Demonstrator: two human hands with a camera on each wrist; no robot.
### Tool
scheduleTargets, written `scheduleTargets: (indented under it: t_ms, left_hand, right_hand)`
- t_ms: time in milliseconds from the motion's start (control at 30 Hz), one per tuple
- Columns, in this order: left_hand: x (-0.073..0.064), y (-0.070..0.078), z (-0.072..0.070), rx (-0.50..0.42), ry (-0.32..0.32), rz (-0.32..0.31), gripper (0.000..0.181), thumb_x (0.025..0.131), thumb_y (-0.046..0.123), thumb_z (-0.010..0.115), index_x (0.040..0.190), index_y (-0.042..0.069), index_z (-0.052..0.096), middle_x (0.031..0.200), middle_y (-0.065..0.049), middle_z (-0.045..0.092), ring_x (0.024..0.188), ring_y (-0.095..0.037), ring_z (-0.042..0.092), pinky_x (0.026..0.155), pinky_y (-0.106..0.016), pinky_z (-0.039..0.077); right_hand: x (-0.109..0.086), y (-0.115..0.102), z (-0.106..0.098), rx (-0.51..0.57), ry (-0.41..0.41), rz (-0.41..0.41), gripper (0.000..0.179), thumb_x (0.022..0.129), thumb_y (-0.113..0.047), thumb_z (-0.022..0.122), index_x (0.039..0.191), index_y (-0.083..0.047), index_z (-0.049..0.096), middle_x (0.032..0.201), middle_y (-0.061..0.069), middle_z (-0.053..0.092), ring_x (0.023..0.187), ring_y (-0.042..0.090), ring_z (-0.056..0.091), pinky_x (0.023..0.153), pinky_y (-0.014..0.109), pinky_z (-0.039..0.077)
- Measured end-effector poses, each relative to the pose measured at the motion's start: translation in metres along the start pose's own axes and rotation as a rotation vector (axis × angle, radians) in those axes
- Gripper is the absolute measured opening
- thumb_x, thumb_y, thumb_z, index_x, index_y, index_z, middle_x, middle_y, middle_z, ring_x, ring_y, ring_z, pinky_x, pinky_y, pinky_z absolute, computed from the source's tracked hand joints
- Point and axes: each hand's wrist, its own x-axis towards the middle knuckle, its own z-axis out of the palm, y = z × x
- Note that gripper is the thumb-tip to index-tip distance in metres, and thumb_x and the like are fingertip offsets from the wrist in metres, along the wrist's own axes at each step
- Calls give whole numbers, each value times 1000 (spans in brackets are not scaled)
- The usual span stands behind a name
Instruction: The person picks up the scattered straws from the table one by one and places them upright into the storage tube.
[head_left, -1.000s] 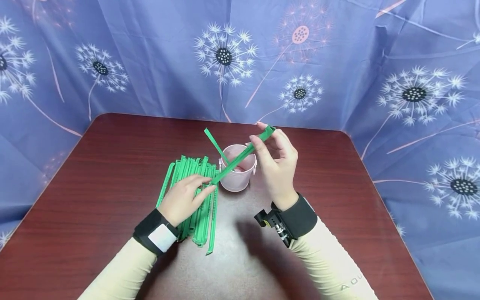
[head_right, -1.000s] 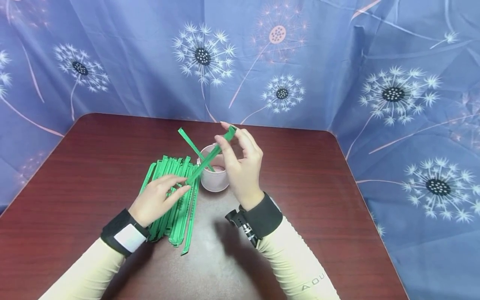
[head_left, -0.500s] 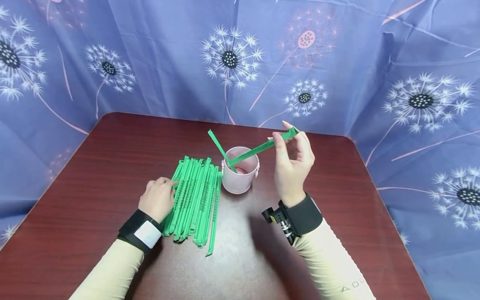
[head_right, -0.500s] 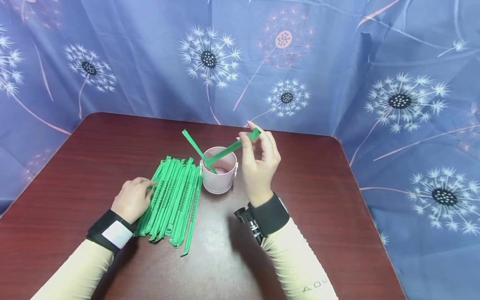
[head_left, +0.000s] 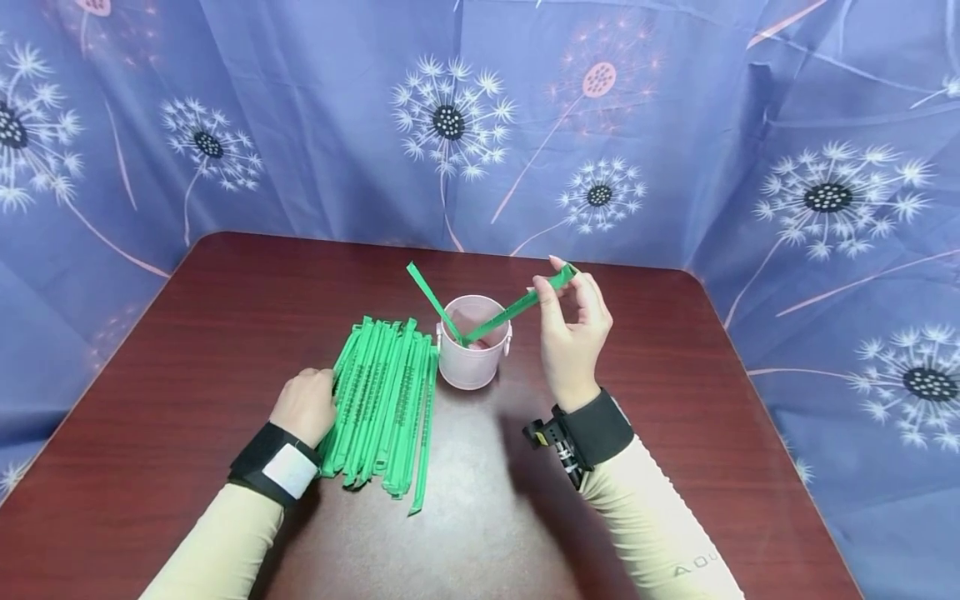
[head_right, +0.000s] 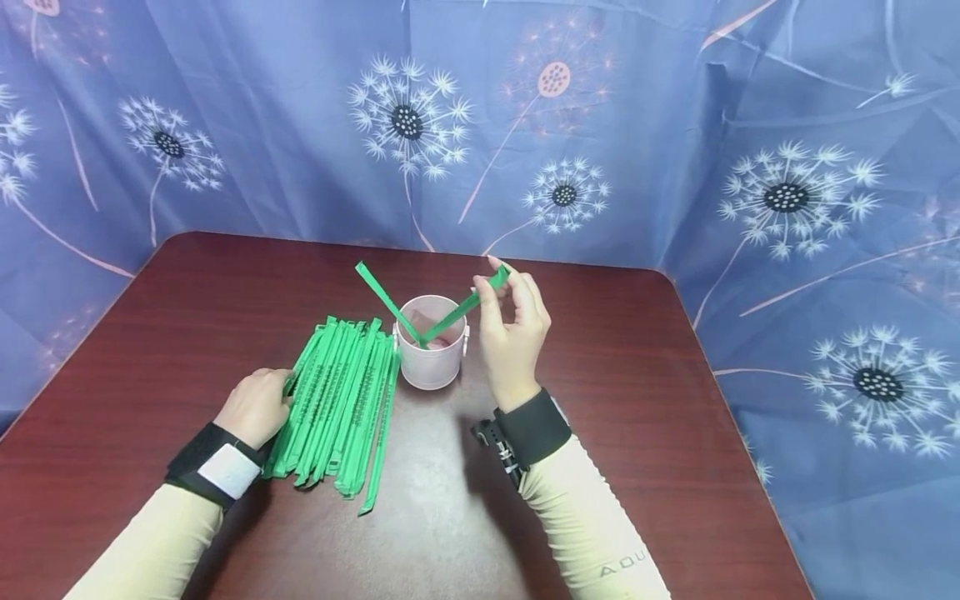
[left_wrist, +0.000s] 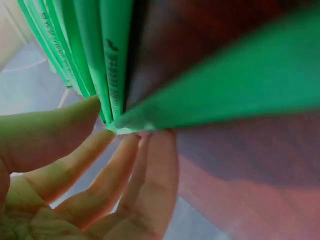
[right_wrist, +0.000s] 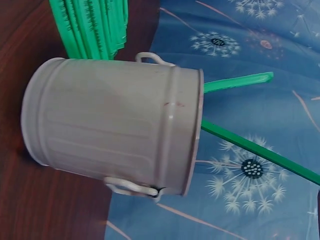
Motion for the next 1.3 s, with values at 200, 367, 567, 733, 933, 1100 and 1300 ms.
scheduleTargets:
  t_ms: [200, 367, 567, 733, 933, 1100, 1300]
  left_hand:
    - [0, -4, 3, -14, -24, -14, 33, 80, -12, 57, 112, -18, 62, 96, -34, 64, 90, -49, 63, 78, -55, 54]
    - [-1, -6, 2, -33, -8, -19, 29, 80, -13, 54, 107, -16, 64, 90, -33, 65, 85, -49, 64, 72, -56, 54]
    - [-1, -6, 2, -69, -8, -31, 35, 77, -13, 52, 109, -14, 66, 95, -33, 67, 87, -49, 65, 71, -56, 54]
    - [0, -6, 3, -96, -18, -48, 37, 77, -11, 53, 111, -14, 66, 98, -33, 68, 89, -49, 65, 71, -56, 54]
    - [0, -7, 4, -117, -61, -86, 39, 79, -8, 54, 116, -16, 63, 103, -33, 68, 90, -49, 65, 72, -56, 55]
    - [1, -8, 6, -120, -75, -97, 40, 81, -6, 55, 118, -17, 61, 103, -33, 67, 89, -47, 66, 71, -54, 55]
    - [2, -7, 4, -126, -68, -103, 40, 82, -3, 57, 120, -16, 60, 102, -31, 68, 90, -46, 66, 73, -53, 55]
  right_hand:
    - [-5, 7, 1, -21, -8, 25, 25, 88, 0, 70, 113, 6, 69, 82, 12, 63, 74, 4, 66, 64, 15, 50]
    - [-10, 12, 2, -21, -20, 58, 26, 88, 1, 70, 113, 8, 68, 82, 12, 63, 73, 2, 67, 64, 15, 50]
    - [-17, 18, 2, -60, -22, 94, 25, 89, -2, 70, 113, 6, 70, 83, 20, 64, 75, 4, 62, 65, 15, 47]
    - [-22, 20, 1, -80, -26, 126, 26, 89, -4, 71, 113, 5, 70, 84, 23, 65, 75, 3, 58, 64, 14, 45]
    - [-27, 22, 1, -63, -35, 151, 26, 89, -4, 71, 114, 6, 69, 87, 25, 66, 74, 0, 60, 65, 12, 46]
    - [-29, 23, 2, -53, -40, 161, 26, 89, -2, 71, 114, 7, 69, 88, 25, 66, 73, -1, 61, 64, 12, 47]
    - [-31, 27, 1, -53, -48, 179, 26, 89, -3, 72, 113, 6, 69, 92, 24, 67, 73, 5, 65, 66, 13, 50]
